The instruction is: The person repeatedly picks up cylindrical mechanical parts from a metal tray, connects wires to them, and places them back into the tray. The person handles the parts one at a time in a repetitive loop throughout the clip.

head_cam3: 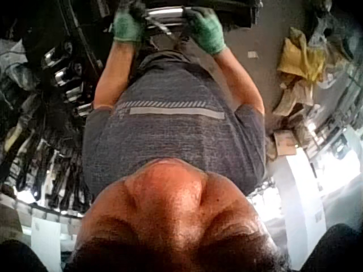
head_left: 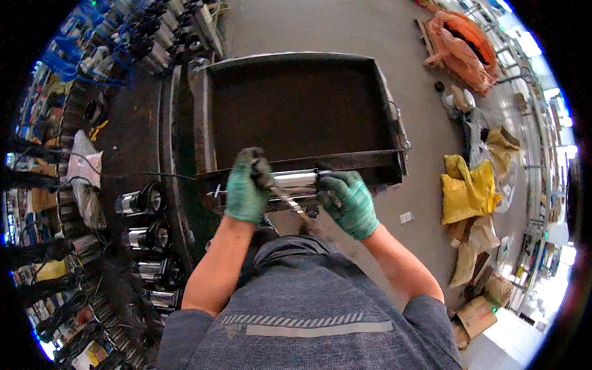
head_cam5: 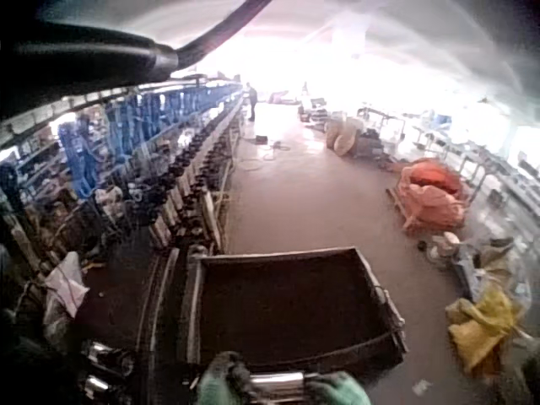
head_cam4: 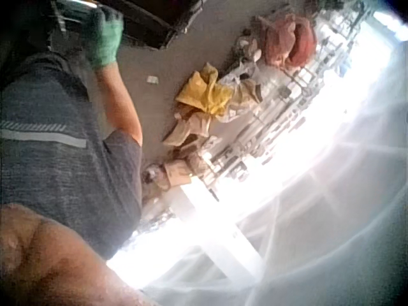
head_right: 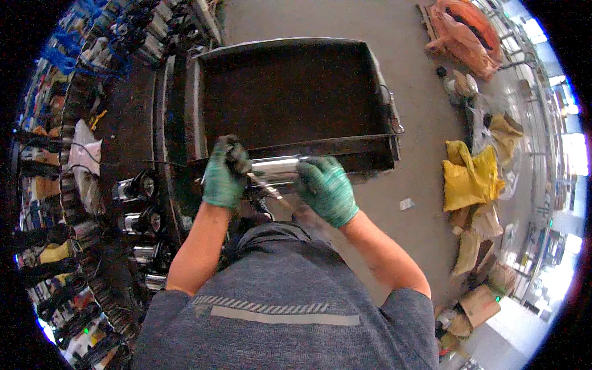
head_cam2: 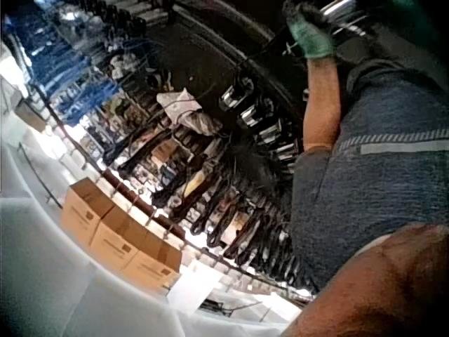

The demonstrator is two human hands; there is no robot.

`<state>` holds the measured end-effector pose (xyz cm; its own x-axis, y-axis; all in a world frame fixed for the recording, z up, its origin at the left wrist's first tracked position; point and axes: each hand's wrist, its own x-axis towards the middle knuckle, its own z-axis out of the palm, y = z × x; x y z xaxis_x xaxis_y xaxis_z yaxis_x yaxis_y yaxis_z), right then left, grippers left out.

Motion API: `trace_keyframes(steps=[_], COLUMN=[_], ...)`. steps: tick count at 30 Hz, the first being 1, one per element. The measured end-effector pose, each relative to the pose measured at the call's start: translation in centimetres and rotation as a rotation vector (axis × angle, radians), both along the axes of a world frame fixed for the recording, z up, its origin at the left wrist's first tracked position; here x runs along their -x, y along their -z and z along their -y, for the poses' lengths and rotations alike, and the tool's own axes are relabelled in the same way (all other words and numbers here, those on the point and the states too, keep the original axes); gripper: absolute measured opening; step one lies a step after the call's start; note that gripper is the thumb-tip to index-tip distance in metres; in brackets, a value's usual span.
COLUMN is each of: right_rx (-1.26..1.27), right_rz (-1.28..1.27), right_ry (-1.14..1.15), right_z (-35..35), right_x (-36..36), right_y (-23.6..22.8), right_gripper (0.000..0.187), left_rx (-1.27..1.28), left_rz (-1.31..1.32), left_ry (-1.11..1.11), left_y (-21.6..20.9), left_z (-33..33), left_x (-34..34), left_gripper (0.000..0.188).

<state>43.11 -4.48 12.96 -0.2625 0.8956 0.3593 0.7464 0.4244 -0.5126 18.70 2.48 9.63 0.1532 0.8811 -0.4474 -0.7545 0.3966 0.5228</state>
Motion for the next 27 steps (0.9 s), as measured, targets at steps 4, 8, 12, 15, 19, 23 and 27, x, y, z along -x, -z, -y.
trace_keyframes(steps=[4,8,12,15,19,23,27], right_rx=[0.599,0.614,0.632,0.662,0.658,0.695,0.512], right_rz=[-0.441,-0.069,-0.054,0.013,-0.056,-0.241,-0.076], right_ry=[0.191,0.473,0.741,0.806,0.818,0.95,0.758], right_z=[5.0,8.7,11.8,10.9,9.3,8.7,8.9], right_x=[-1.6,-10.2,-21.2,-26.1,-31.1,-31.8,-31.3], right_y=[1.7,4.0,8.5,11.0,19.0,24.0,23.7], right_gripper=[0.049,0.031,0.026,0.026,0.03,0.032,0.034], left_rx=[-0.058,-0.352,-0.387,-0.376,-0.214,-0.27,-0.29], left_rz=[0.167,-0.472,-0.554,-0.921,-0.931,-1.428,-1.765], left_ry=[0.252,0.49,0.64,0.437,0.121,0.017,-0.054], left_y=[-2.6,-3.6,-3.5,-3.5,0.5,0.6,3.4], left_z=[1.0,2.2,2.5,3.3,4.4,4.7,4.7], left_x=[-11.5,-15.7,-11.6,-6.7,2.8,9.5,17.9], left_gripper=[0.031,0.036,0.032,0.023,0.019,0.018,0.024])
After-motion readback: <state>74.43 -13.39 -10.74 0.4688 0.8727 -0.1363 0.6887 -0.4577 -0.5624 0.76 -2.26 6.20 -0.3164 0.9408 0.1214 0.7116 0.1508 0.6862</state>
